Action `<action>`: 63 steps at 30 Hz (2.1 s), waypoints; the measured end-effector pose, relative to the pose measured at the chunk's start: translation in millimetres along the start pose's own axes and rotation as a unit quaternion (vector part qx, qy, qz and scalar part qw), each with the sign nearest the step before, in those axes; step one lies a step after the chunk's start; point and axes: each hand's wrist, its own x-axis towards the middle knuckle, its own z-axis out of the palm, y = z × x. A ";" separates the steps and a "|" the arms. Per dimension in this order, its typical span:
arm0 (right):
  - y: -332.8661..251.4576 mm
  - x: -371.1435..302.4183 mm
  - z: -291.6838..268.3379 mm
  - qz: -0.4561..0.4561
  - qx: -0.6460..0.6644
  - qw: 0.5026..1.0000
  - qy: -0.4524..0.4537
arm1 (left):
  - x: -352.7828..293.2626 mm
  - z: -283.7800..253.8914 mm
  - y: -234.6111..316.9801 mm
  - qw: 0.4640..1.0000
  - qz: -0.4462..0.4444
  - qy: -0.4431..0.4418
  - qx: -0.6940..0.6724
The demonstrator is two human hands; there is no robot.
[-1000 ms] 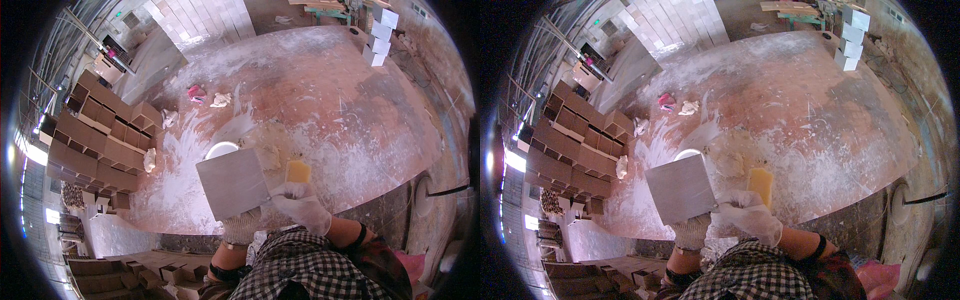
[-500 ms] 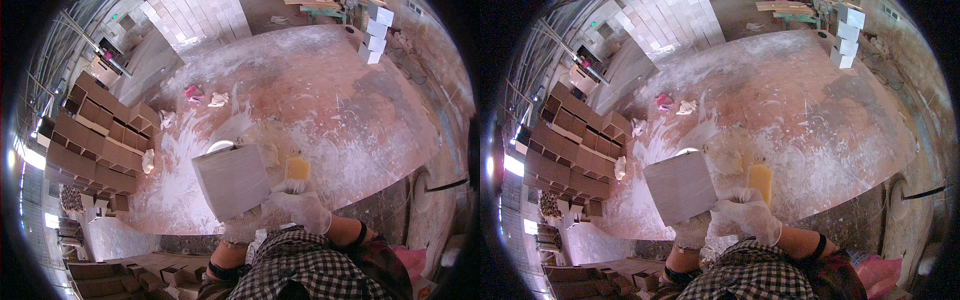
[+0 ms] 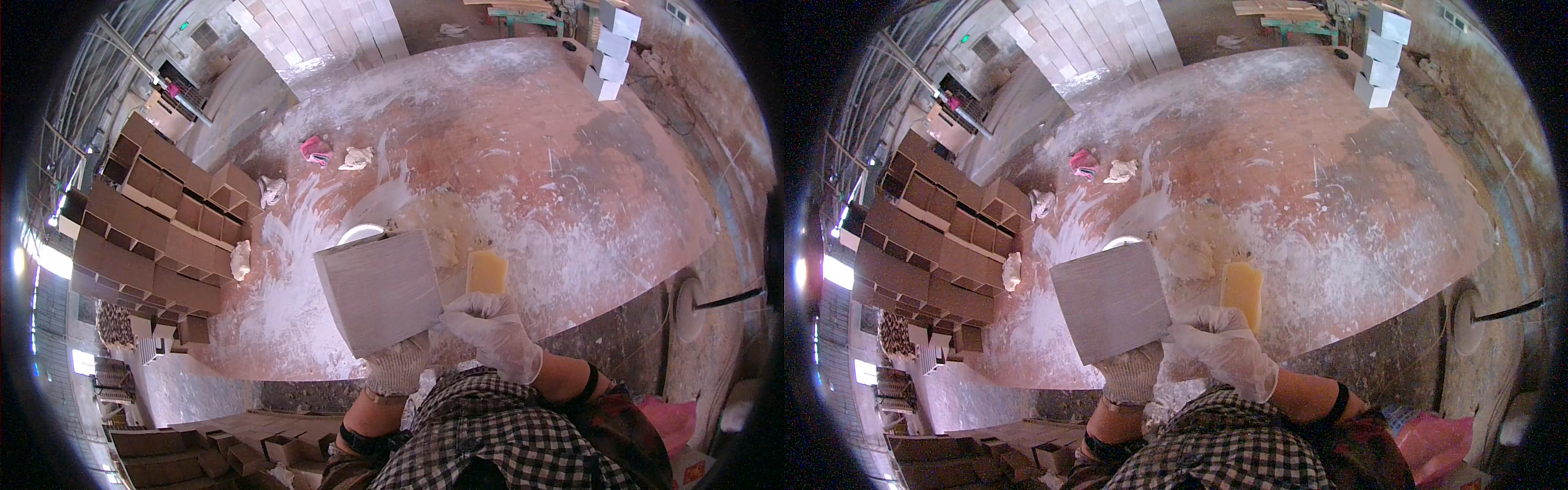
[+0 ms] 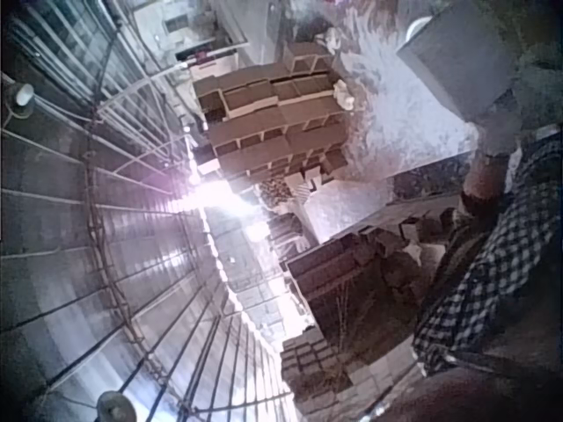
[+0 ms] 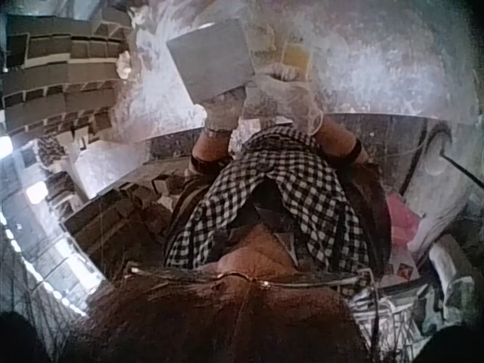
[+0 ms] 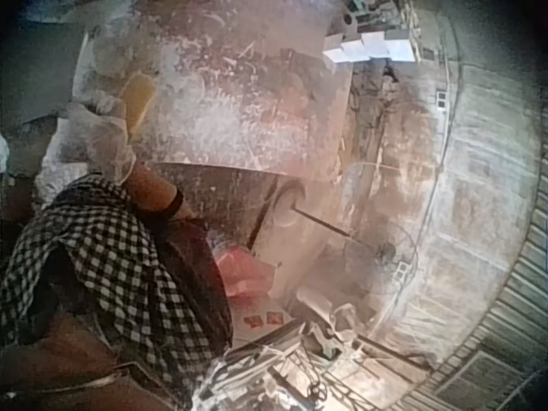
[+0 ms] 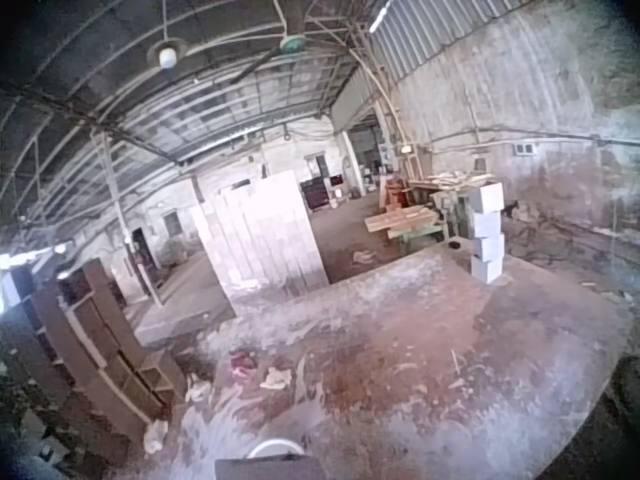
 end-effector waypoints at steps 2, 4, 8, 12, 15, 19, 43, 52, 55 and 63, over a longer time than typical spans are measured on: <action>2.4 -0.8 0.9 -0.004 -0.008 1.000 0.016 | -0.4 -2.2 -0.4 1.000 -0.006 -0.003 -0.026; -0.6 -3.1 2.7 0.003 0.002 1.000 0.014 | -2.7 -2.1 -0.4 0.999 -0.012 -0.005 -0.053; 7.4 -4.3 3.6 -0.026 -0.015 0.999 0.033 | -6.2 0.4 3.7 0.994 -0.042 0.000 -0.100; 11.7 -5.3 4.3 -0.025 -0.068 0.996 0.058 | -7.9 1.1 6.7 0.993 -0.054 -0.007 -0.108; 16.8 -5.8 4.1 -0.036 -0.011 0.997 0.060 | -5.2 -5.7 9.2 0.999 0.004 -0.033 -0.042; 12.5 -8.4 6.6 -0.035 -0.028 0.998 0.050 | -5.0 -5.2 9.1 0.990 -0.051 0.000 -0.132; 29.8 -10.4 9.3 -0.044 -0.002 0.996 0.073 | -7.6 -6.9 4.8 0.997 -0.005 0.027 -0.065; 31.7 -10.2 8.9 -0.046 0.039 0.997 0.041 | 1.9 -22.1 3.3 0.996 0.076 0.030 0.041; 26.9 -11.6 13.1 -0.045 0.039 0.997 0.040 | -7.0 -16.5 2.4 0.999 0.023 0.018 -0.021; 28.3 -8.6 8.7 -0.073 0.035 0.996 0.037 | -2.0 -14.1 9.1 0.982 -0.063 0.000 -0.176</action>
